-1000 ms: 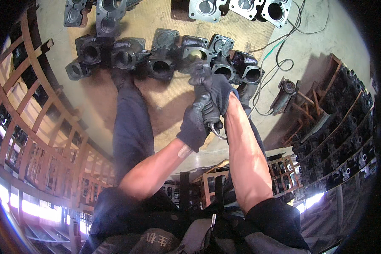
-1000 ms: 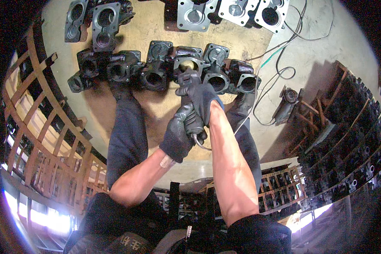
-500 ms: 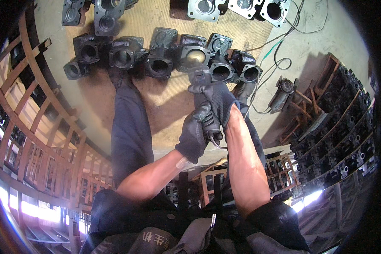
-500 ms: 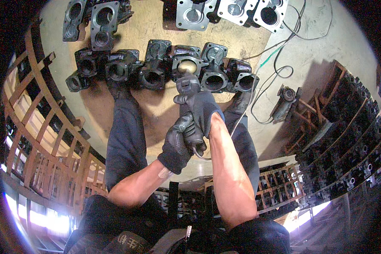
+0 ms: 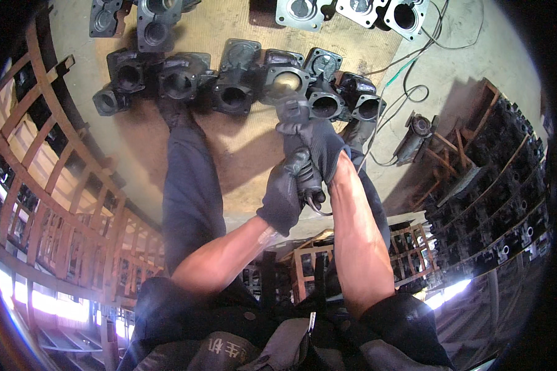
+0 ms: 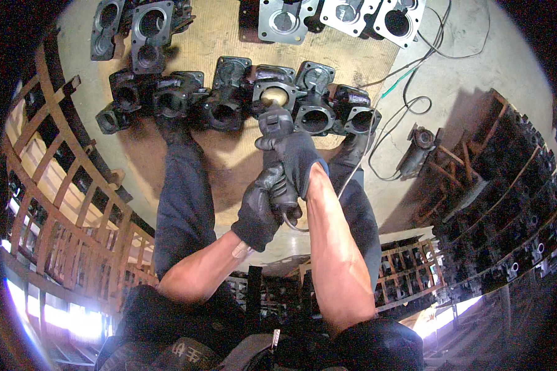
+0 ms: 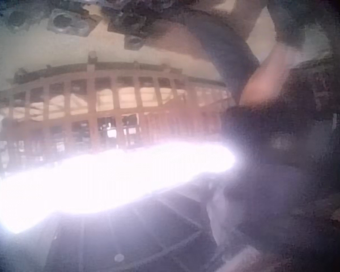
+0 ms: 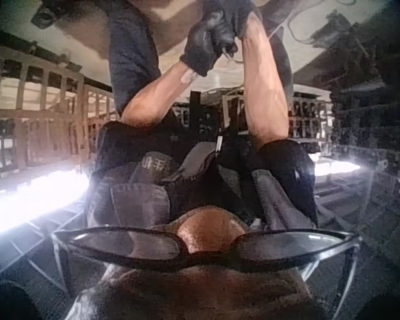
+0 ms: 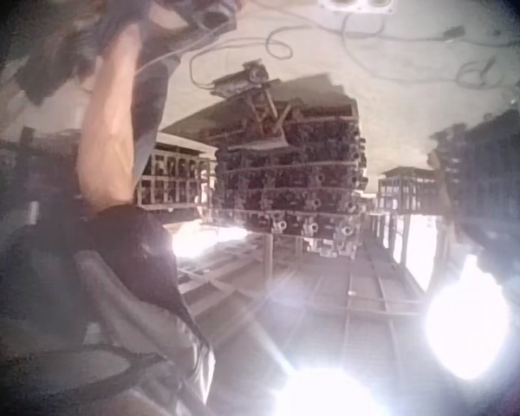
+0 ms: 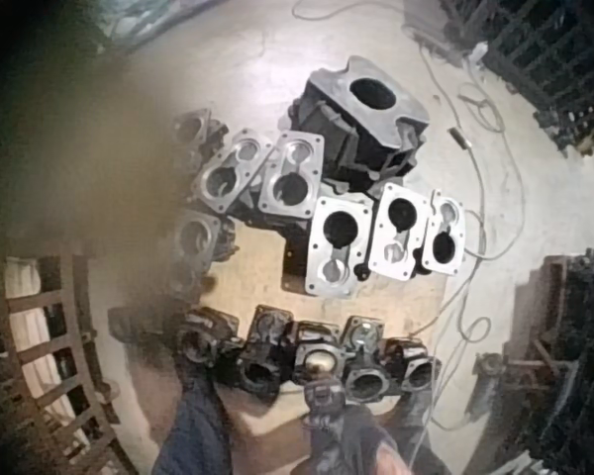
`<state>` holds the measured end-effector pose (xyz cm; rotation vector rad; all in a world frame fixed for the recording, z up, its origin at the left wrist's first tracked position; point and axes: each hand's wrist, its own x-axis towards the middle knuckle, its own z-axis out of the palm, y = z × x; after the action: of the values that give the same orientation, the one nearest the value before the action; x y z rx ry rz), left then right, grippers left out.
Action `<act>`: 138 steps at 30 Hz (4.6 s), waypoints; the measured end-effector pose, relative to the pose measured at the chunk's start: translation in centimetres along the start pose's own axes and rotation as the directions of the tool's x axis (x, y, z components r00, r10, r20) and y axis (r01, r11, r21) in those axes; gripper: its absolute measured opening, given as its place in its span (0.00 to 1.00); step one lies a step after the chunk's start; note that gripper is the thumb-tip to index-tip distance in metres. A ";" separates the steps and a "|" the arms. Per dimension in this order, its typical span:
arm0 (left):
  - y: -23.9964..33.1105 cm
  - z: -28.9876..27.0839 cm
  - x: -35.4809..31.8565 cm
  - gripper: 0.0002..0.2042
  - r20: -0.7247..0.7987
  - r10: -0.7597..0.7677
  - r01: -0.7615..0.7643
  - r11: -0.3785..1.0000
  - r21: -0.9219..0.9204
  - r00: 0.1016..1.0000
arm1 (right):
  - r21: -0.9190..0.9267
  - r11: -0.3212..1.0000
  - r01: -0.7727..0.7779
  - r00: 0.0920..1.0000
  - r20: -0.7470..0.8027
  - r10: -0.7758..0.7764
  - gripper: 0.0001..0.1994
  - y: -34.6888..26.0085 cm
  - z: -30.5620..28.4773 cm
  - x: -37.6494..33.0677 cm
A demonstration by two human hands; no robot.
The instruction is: The person uses a handheld angle grinder to smooth the inner surfaces of several metal engine parts arranged on the floor. They systematically move from one part to the next, grinding the interior and edges while sitting on the ground.
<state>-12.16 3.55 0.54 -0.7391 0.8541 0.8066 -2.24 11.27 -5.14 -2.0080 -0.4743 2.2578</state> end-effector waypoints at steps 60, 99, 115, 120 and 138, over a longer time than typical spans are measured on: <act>1.9 1.4 1.3 0.10 -0.202 0.018 0.018 0.985 0.173 0.979 | 0.150 0.939 -0.309 0.947 -0.041 0.318 0.12 -2.3 0.8 1.0; 1.3 2.5 1.1 0.10 -0.191 -0.028 0.062 0.983 0.175 0.981 | 0.200 0.962 -0.185 0.981 -0.023 0.193 0.07 -1.4 -0.1 0.6; -0.5 1.8 -1.7 0.09 -0.186 0.013 0.019 0.985 0.170 0.982 | 0.049 0.966 -0.253 0.965 -0.062 0.255 0.13 -1.6 0.3 -2.7; -0.6 0.8 -1.5 0.08 -0.114 -0.010 0.022 0.995 0.102 0.993 | 0.013 0.970 -0.243 0.968 -0.066 0.243 0.12 -2.1 0.5 -3.1; 1.6 1.7 2.0 0.10 -0.179 0.040 -0.005 0.981 0.194 0.983 | 0.235 0.947 -0.220 0.969 -0.058 0.240 0.06 -2.5 0.6 0.8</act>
<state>-12.05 6.36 -0.74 -0.6383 1.0915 0.6717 -3.30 13.72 -5.11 -2.1239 0.0306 2.2149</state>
